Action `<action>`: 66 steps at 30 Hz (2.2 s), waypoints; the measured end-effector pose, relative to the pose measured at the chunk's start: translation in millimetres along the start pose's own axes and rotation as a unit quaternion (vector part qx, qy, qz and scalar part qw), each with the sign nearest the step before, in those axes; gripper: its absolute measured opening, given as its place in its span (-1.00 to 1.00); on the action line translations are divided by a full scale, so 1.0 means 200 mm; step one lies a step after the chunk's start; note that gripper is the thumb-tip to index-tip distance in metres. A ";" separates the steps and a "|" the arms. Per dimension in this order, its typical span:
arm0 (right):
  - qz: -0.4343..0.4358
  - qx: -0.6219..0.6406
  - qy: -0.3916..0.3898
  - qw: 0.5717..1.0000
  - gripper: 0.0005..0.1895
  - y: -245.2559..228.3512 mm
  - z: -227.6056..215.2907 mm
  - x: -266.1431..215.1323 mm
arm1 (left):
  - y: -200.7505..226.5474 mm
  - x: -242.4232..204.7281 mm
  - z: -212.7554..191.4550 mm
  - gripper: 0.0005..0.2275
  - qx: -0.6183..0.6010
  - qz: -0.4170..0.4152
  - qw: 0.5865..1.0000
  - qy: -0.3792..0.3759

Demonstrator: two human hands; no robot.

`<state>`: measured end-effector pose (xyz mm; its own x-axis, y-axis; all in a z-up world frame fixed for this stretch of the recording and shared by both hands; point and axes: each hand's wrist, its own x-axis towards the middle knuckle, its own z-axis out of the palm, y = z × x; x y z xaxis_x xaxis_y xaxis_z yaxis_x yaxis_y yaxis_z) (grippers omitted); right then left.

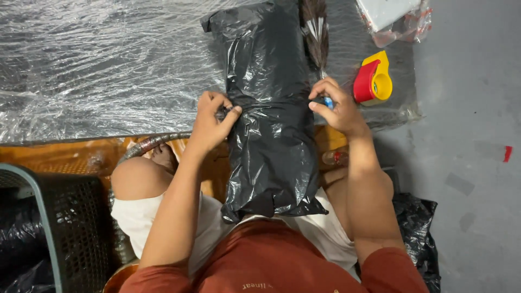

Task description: The person packs white pillow-like items into black plastic bags, wrapping the bags around them and securing the packages before using a duster on the exterior.

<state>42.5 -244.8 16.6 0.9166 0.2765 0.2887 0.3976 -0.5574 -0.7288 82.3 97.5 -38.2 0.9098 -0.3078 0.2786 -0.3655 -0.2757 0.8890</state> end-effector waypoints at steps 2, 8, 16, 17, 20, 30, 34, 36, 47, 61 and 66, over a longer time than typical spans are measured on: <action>0.001 0.009 0.005 1.000 -0.88 0.06 0.02 -0.02 | 0.01 -0.02 0.00 -0.74 0.003 -0.005 1.000 0.010; 0.036 0.072 0.024 0.996 -0.96 0.18 0.07 -0.07 | -0.01 0.02 0.05 -0.81 -0.077 -0.059 0.995 0.039; 0.133 0.156 0.062 0.977 -0.93 0.20 0.16 -0.08 | -0.10 0.13 0.08 -0.84 -0.245 -0.116 0.962 0.044; 0.133 0.155 0.062 0.977 -0.93 0.20 0.17 -0.09 | -0.11 0.11 0.09 -0.84 -0.245 -0.117 0.961 0.043; 0.118 0.158 0.061 0.978 -0.92 0.21 0.20 -0.10 | -0.17 0.05 0.11 -0.75 -0.135 -0.087 0.984 0.073; 0.111 0.263 0.186 0.940 -0.81 0.05 0.41 -0.06 | -0.17 -0.04 0.11 -0.66 -0.192 -0.147 0.968 0.072; 0.125 0.232 0.189 0.946 -0.95 0.14 0.40 -0.07 | -0.27 -0.02 0.17 -0.71 -0.216 -0.158 0.959 0.098; 0.137 0.231 0.185 0.945 -0.92 0.22 0.39 -0.11 | -0.20 0.01 0.13 -0.70 -0.217 -0.169 0.956 0.106; 0.223 0.311 0.171 0.908 -0.79 0.30 0.37 -0.09 | 0.11 0.14 -0.02 -0.76 -0.485 -0.276 0.820 0.127; 0.224 0.418 0.157 0.866 -0.70 0.59 0.43 -0.01 | -0.29 0.13 0.09 -0.67 -0.277 -0.236 0.913 0.183; 0.214 0.532 0.159 0.804 -0.62 0.69 0.47 -0.01 | -0.34 0.13 0.08 -0.69 -0.348 -0.210 0.903 0.142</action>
<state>92.6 -248.1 -143.5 0.9916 -0.0704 -0.1086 -0.0613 0.4831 -0.8734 127.9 93.4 -98.1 0.9893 -0.0364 -0.1410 0.1447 0.3547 0.9237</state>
